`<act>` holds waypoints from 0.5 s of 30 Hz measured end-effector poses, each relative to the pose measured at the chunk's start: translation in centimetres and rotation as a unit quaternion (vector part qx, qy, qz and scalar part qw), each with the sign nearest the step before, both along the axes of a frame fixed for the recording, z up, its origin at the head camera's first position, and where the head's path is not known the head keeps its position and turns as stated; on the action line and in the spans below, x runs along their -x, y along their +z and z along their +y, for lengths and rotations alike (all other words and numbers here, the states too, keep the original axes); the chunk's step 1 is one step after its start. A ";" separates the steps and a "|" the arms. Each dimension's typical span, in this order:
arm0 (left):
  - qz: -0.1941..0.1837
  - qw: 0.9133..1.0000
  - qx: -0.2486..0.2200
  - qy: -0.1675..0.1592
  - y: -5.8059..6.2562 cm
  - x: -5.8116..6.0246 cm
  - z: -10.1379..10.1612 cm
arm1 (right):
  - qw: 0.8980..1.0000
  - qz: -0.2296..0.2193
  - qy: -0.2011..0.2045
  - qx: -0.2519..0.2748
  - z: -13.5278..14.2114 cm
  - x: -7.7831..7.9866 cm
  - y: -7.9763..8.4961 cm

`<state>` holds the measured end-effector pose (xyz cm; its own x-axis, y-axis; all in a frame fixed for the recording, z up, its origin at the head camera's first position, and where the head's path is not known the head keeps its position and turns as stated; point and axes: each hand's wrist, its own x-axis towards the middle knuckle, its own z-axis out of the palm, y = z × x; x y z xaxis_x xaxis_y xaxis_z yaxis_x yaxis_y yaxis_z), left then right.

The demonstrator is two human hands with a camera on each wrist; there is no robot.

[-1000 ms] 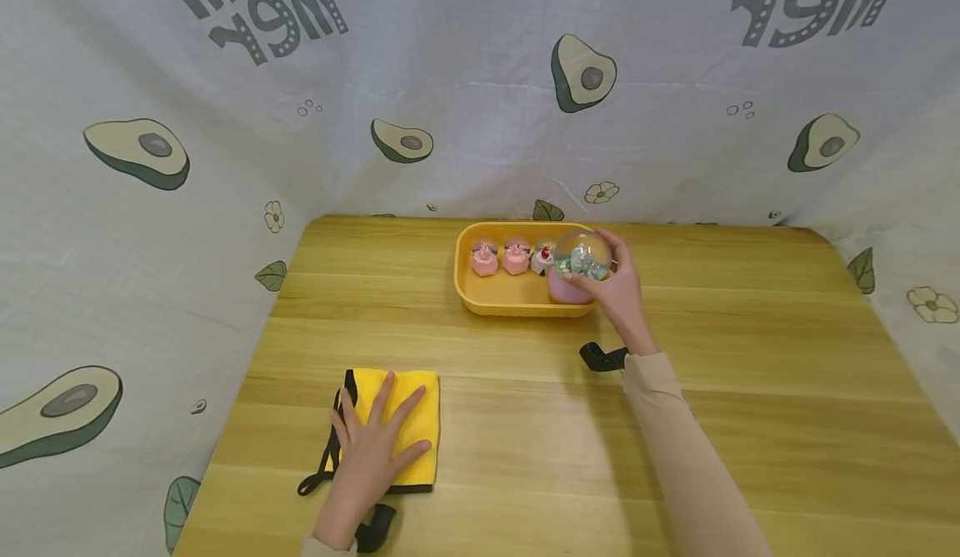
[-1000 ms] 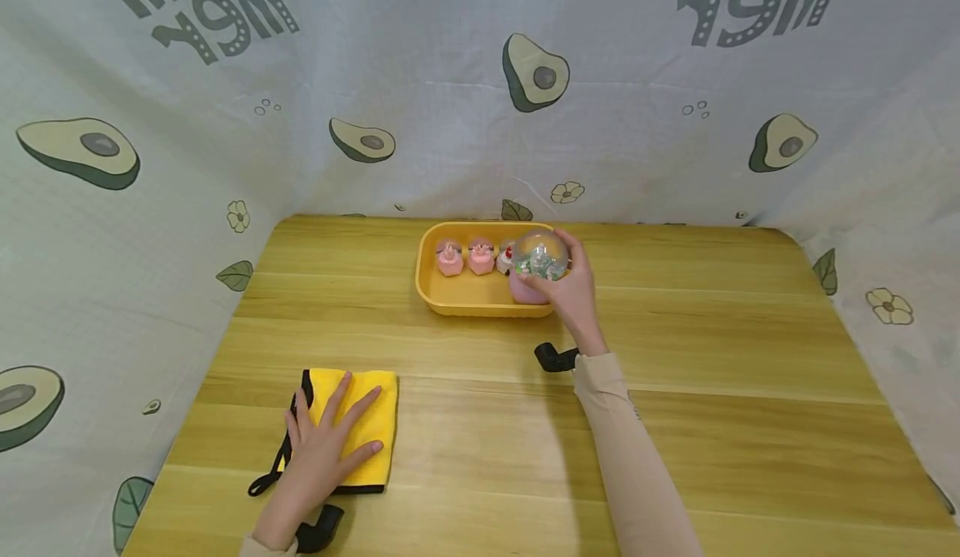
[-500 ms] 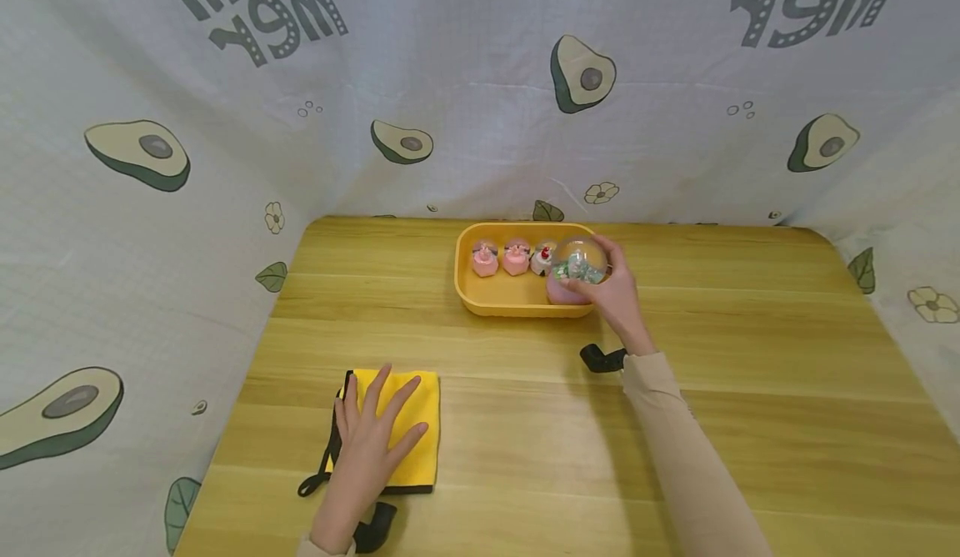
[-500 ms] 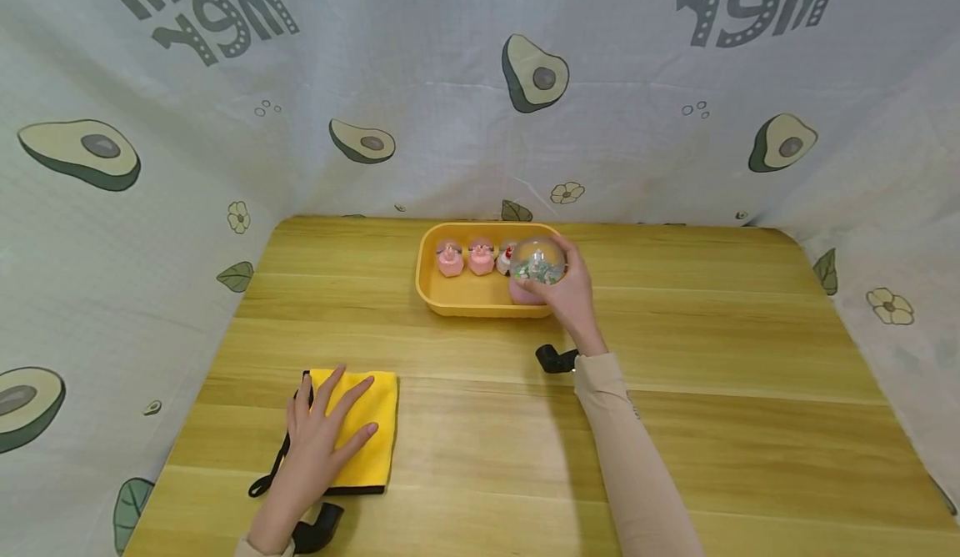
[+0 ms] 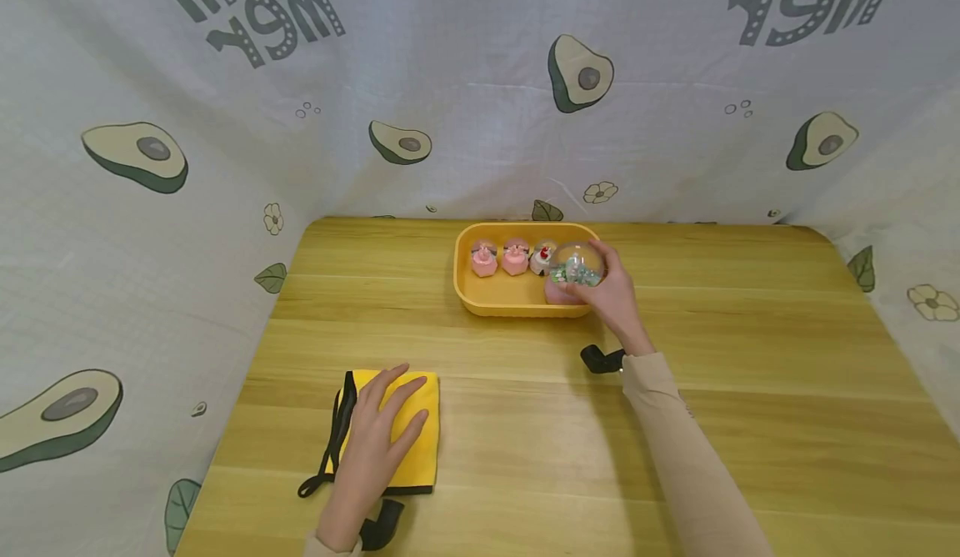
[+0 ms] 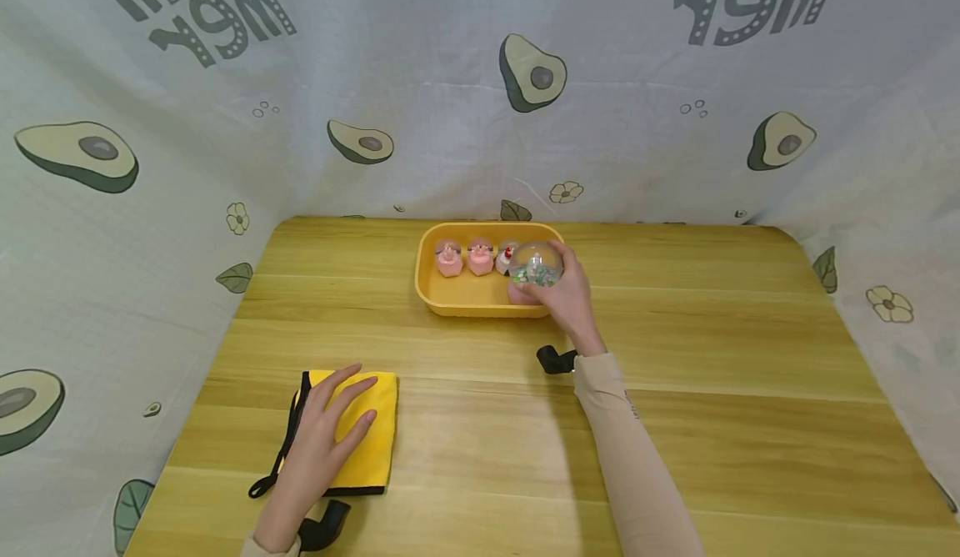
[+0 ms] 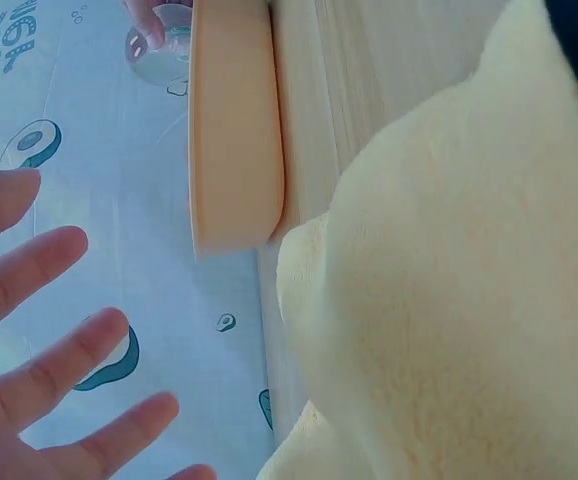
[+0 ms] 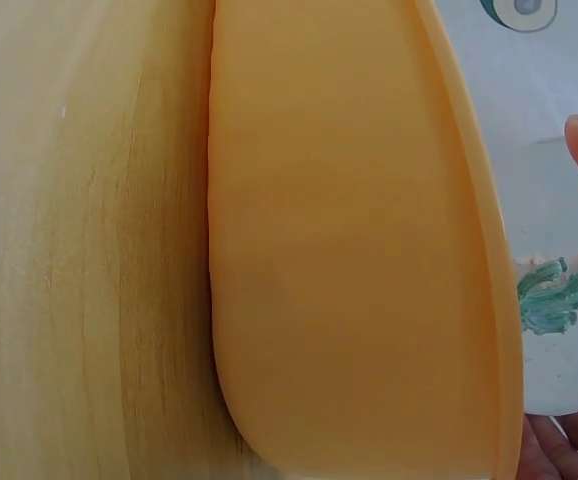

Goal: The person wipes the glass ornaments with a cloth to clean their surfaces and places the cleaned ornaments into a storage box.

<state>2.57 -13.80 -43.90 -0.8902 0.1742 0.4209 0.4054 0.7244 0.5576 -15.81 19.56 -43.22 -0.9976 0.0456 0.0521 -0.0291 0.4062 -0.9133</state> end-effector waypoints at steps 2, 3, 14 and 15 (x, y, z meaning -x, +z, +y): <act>-0.002 1.000 -0.003 -0.003 0.1 0.1 0.1 | 1.000 0.000 -0.001 -0.007 0.0 0.0 0.0; -0.003 1.000 -0.004 -0.004 0.1 0.1 0.2 | 1.000 0.000 -0.002 -0.012 0.0 0.1 0.0; -0.020 0.999 -0.007 -0.024 0.1 0.2 0.6 | 0.999 0.003 0.009 -0.047 0.0 -0.4 0.6; -0.020 0.999 -0.007 -0.024 0.2 0.2 0.6 | 0.999 0.003 0.011 -0.047 0.0 -0.4 0.7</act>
<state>2.33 -13.18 -43.73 -0.8970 0.2120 0.3877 0.4171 0.6963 0.5841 -15.38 19.58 -42.56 -0.9980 0.0181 0.0611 -0.0444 0.4894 -0.8709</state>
